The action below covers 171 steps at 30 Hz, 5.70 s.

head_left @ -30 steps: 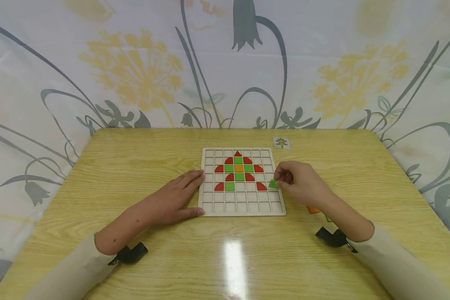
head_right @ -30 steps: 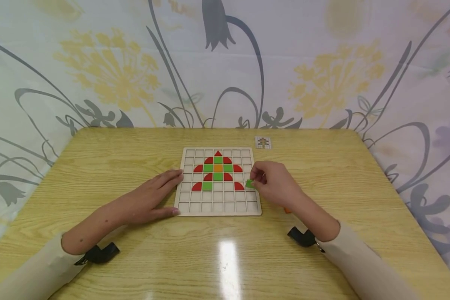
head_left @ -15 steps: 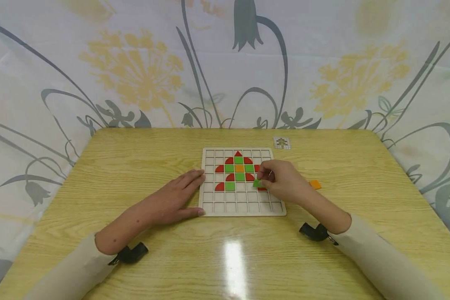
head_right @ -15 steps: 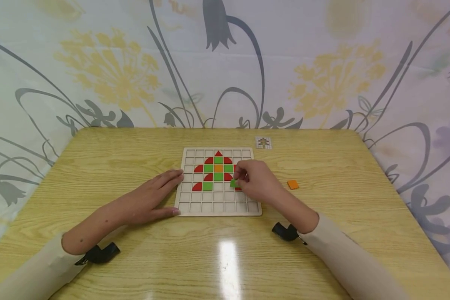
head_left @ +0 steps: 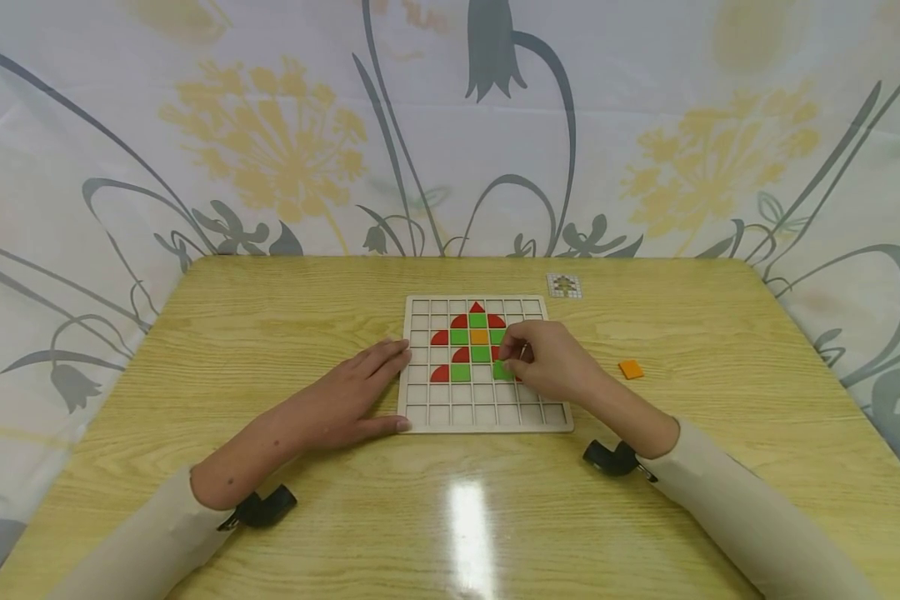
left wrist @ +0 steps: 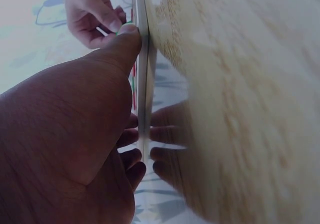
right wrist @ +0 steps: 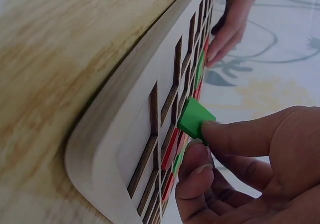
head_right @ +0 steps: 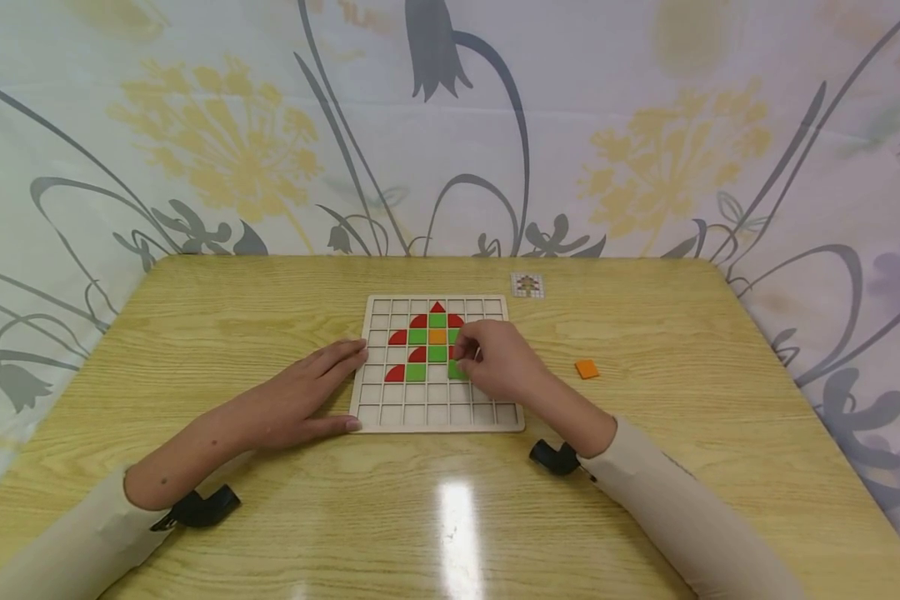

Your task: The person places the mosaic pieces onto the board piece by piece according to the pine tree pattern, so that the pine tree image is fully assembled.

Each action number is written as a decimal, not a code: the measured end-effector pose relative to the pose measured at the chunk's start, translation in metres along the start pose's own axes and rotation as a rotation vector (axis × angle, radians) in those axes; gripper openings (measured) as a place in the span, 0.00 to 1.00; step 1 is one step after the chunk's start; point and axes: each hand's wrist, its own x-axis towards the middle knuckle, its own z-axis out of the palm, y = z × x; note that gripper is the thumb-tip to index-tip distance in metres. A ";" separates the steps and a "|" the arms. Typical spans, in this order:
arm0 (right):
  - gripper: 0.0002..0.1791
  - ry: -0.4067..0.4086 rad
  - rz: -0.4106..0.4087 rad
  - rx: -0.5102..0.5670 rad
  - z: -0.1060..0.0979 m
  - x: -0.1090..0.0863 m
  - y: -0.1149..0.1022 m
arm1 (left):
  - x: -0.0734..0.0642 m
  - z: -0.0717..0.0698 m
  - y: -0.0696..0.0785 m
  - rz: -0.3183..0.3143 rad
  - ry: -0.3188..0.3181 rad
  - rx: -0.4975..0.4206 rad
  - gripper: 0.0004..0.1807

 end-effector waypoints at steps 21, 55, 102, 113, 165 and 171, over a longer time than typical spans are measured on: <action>0.02 -0.028 0.000 -0.031 0.002 -0.001 0.002 | 0.000 0.001 -0.001 0.002 -0.006 -0.007 0.51; 0.09 0.098 0.133 -0.087 -0.061 -0.075 0.057 | 0.000 0.000 -0.002 -0.004 -0.010 0.006 0.51; 0.05 0.024 0.148 -0.122 -0.072 -0.072 0.076 | 0.000 0.001 0.000 -0.012 -0.022 0.006 0.51; 0.05 0.042 0.069 -0.099 -0.063 -0.058 0.055 | 0.000 0.000 0.000 -0.013 -0.023 0.007 0.50; 0.05 -0.076 -0.129 0.022 0.005 0.016 -0.022 | 0.000 0.002 -0.002 -0.004 -0.005 0.008 0.51; 0.07 -0.085 -0.109 -0.018 0.011 0.020 -0.021 | 0.000 0.002 -0.002 0.002 -0.001 0.019 0.51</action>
